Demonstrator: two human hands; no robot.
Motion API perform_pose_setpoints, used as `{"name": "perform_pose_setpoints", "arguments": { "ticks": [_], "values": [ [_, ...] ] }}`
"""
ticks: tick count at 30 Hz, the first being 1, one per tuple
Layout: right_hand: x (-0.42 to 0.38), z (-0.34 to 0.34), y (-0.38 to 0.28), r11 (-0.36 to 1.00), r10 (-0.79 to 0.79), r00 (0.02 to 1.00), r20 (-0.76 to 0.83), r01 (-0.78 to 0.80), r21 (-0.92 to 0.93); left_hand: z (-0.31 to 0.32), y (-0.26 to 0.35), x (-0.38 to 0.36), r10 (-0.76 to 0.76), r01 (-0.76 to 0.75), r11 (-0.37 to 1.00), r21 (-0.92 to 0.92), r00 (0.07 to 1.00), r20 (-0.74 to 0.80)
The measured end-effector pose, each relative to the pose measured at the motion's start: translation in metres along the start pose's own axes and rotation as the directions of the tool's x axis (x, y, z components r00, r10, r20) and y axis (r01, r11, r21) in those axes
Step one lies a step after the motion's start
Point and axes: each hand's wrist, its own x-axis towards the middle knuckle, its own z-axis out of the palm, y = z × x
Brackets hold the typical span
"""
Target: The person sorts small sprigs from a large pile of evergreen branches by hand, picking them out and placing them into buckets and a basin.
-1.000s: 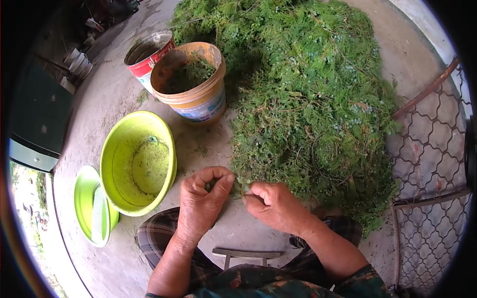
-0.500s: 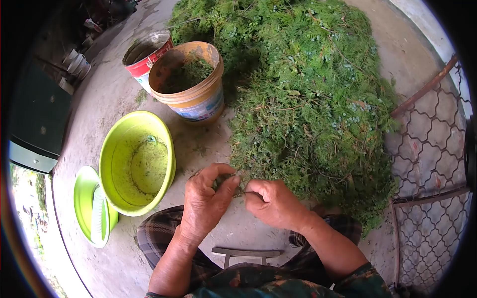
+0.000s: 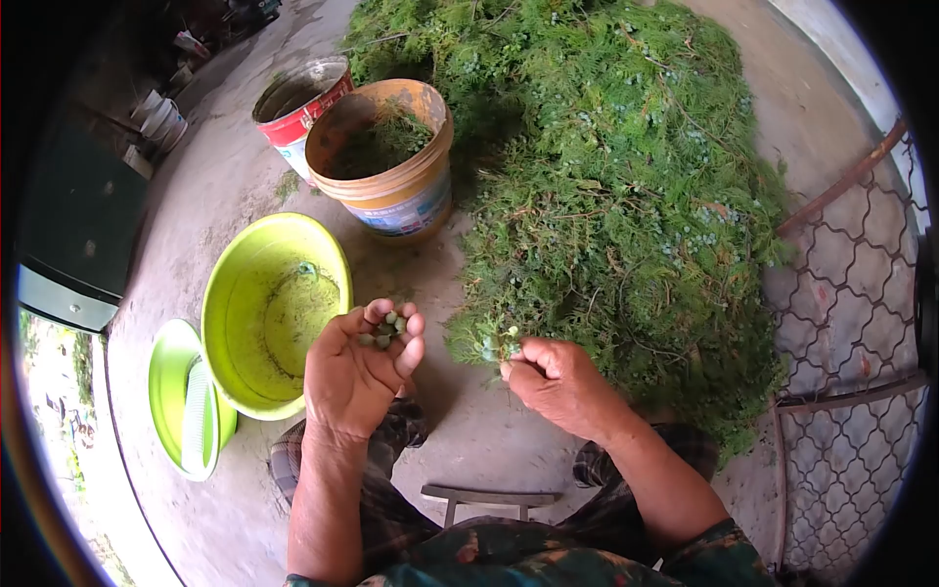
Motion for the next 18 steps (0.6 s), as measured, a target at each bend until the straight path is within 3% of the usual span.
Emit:
{"name": "perform_pose_setpoints", "arguments": {
  "ticks": [3,5,6,7,8,9,10,11,12,13,14,15,16,18],
  "values": [
    [0.001,0.002,-0.003,0.999,0.046,0.999,0.0,-0.046,0.027,-0.014,0.008,0.003,0.054,-0.052,0.998,-0.029,0.998,0.04],
    [0.004,0.004,-0.002,0.997,0.061,0.998,0.009,-0.061,0.036,-0.042,0.033,0.008,0.264,-0.241,0.963,-0.12,0.931,0.253],
    [0.004,0.004,-0.001,0.996,0.077,0.997,0.012,-0.078,0.05,-0.045,0.051,0.007,0.488,-0.493,0.865,0.088,0.87,0.074],
    [0.003,0.005,-0.002,0.996,0.08,0.997,0.014,-0.081,0.049,-0.045,0.063,0.006,0.701,-0.651,0.683,0.332,0.711,-0.048],
    [0.003,0.005,-0.004,0.997,0.075,0.997,0.006,-0.075,0.037,-0.045,0.062,0.006,0.702,-0.652,0.682,0.332,0.711,-0.048],
    [0.004,0.005,-0.007,0.998,0.065,0.998,-0.005,-0.064,0.024,-0.044,0.059,0.008,0.863,-0.666,0.288,0.688,0.491,0.114],
    [0.005,0.005,-0.007,0.998,0.058,0.998,-0.008,-0.058,0.024,-0.042,0.053,0.011,0.885,-0.489,-0.186,0.852,0.294,0.362],
    [0.006,0.007,-0.005,0.999,0.027,1.0,-0.004,-0.027,0.036,-0.039,0.045,0.013,0.76,-0.169,-0.603,0.78,0.177,0.625],
    [0.007,0.008,-0.004,0.999,-0.001,1.0,0.001,0.001,0.049,-0.021,0.027,0.003,0.735,-0.385,-0.257,0.886,0.518,0.438],
    [0.007,0.008,-0.004,0.999,0.001,1.0,0.002,-0.001,0.048,-0.002,0.009,-0.008,0.603,-0.4,0.026,0.916,0.737,0.305],
    [0.007,0.009,-0.005,0.999,0.0,1.0,0.001,0.0,0.036,0.01,-0.008,-0.018,0.497,-0.424,0.164,0.891,0.816,0.297],
    [0.007,0.009,-0.006,1.0,0.0,1.0,-0.002,0.0,0.025,0.008,-0.015,-0.016,0.422,-0.579,-0.161,0.799,0.692,0.586],
    [0.006,0.01,-0.008,1.0,0.003,1.0,-0.004,-0.003,0.028,0.004,-0.023,-0.014,0.367,-0.549,-0.005,0.836,0.776,0.512],
    [0.006,0.011,-0.012,0.995,-0.092,0.996,-0.022,0.091,-0.036,0.015,-0.033,-0.014,0.345,-0.55,-0.064,0.833,0.771,0.535]
  ]
}}
